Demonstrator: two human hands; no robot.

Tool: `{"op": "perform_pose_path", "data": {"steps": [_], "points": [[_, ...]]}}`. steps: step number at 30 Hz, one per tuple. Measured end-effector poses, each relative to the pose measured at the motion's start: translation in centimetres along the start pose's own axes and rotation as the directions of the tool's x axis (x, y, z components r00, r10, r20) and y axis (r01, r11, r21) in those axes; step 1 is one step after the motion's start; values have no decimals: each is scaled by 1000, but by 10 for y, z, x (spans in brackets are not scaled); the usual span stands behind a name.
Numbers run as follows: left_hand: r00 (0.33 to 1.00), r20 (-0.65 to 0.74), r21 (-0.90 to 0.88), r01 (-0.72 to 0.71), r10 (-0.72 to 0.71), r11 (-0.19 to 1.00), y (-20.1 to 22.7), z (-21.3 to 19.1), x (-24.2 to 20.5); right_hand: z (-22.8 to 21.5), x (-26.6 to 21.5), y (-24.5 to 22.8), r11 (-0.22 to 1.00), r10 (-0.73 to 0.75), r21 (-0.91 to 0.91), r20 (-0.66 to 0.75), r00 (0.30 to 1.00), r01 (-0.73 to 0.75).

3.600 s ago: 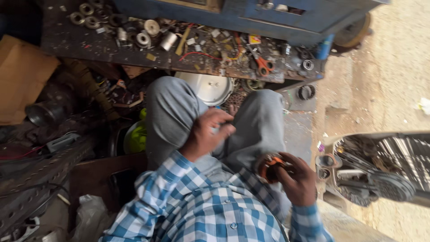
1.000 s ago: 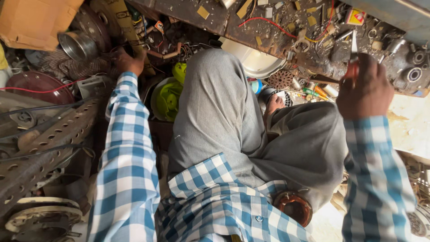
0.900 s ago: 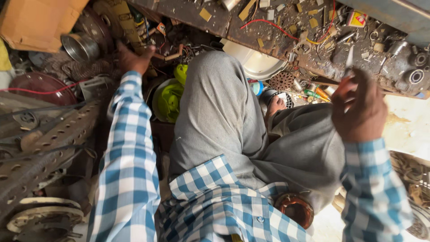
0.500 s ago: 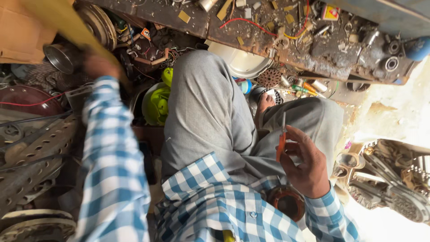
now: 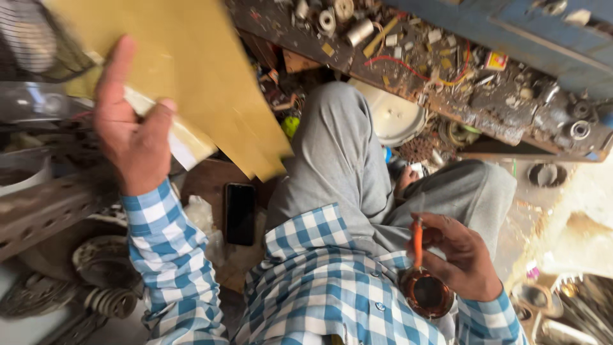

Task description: The person sits on the floor and uses scissors to cut small strips of cardboard. They then insert these strips into the slots of a copper-wound electrical component, likely a motor stator, to insulate the windings.

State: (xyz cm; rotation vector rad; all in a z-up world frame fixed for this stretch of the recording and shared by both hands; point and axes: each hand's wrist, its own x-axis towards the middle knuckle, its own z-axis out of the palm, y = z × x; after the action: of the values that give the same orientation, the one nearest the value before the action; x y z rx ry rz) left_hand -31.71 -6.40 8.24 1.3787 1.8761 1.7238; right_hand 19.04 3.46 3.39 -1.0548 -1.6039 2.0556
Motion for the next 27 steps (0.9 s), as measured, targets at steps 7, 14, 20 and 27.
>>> {"op": "perform_pose_path", "data": {"steps": [7, 14, 20, 27], "points": [[913, 409, -452, 203, -1, 869, 69, 76, 8, 11, -19, -53, 931, -278, 237, -32, 960, 278], [757, 588, -240, -173, 285, 955, 108, 146, -2, 24, 0, -95, 864, -427, 281, -36, 904, 419], [717, 649, -327, -39, 254, 944, 95, 155, -14, 11, 0, -87, 881, -400, 241, -83, 913, 408], [697, 647, -408, -26, 309, 913, 90, 156, -16, 15, -6, -92, 891, -445, 67, -80, 892, 450]]}}
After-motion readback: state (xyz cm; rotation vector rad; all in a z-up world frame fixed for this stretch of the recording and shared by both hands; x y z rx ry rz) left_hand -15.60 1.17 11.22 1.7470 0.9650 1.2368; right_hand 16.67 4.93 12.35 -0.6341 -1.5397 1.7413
